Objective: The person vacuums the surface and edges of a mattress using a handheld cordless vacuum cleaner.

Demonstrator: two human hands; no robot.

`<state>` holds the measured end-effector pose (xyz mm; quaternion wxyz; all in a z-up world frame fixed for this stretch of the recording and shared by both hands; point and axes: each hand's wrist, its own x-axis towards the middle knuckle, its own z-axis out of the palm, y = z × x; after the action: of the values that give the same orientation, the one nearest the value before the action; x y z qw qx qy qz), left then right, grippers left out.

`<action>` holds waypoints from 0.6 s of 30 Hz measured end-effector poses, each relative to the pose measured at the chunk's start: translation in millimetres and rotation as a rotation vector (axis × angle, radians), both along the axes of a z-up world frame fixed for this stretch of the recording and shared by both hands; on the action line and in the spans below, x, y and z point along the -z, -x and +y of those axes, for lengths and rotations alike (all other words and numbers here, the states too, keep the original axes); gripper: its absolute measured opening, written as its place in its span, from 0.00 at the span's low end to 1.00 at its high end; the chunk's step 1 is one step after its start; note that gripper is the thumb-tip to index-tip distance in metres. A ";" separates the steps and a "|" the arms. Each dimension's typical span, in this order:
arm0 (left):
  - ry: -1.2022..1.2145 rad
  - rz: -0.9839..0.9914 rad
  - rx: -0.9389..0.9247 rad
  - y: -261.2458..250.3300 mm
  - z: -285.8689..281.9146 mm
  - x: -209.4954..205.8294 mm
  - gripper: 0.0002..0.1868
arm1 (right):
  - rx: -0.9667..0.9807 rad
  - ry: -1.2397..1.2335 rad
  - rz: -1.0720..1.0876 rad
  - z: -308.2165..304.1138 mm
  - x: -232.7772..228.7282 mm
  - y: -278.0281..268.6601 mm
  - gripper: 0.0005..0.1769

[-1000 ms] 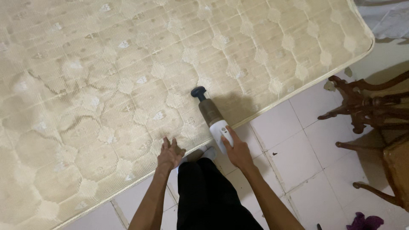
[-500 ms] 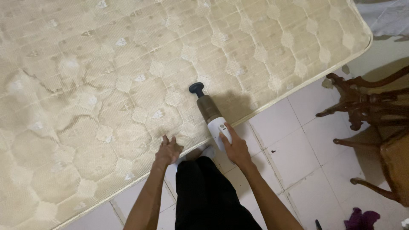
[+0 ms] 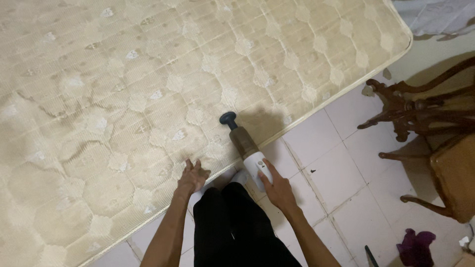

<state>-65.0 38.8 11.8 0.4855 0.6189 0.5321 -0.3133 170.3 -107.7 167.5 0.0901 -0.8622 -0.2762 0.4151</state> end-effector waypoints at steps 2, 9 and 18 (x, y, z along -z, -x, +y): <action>-0.021 -0.007 0.025 2.2 -3.2 5.1 0.46 | -0.005 -0.063 -0.003 -10.9 -4.9 2.8 0.34; -0.112 -0.050 0.108 16.9 -17.2 15.8 0.47 | 0.043 -0.065 -0.016 -49.0 -10.0 12.1 0.34; -0.045 -0.042 0.061 29.8 -26.5 11.0 0.45 | 0.094 -0.062 -0.016 -100.9 -14.0 18.4 0.33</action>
<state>-94.8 12.3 0.9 0.4725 0.6520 0.5098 -0.3029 151.8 -208.6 181.5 0.1342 -0.8742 -0.2487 0.3948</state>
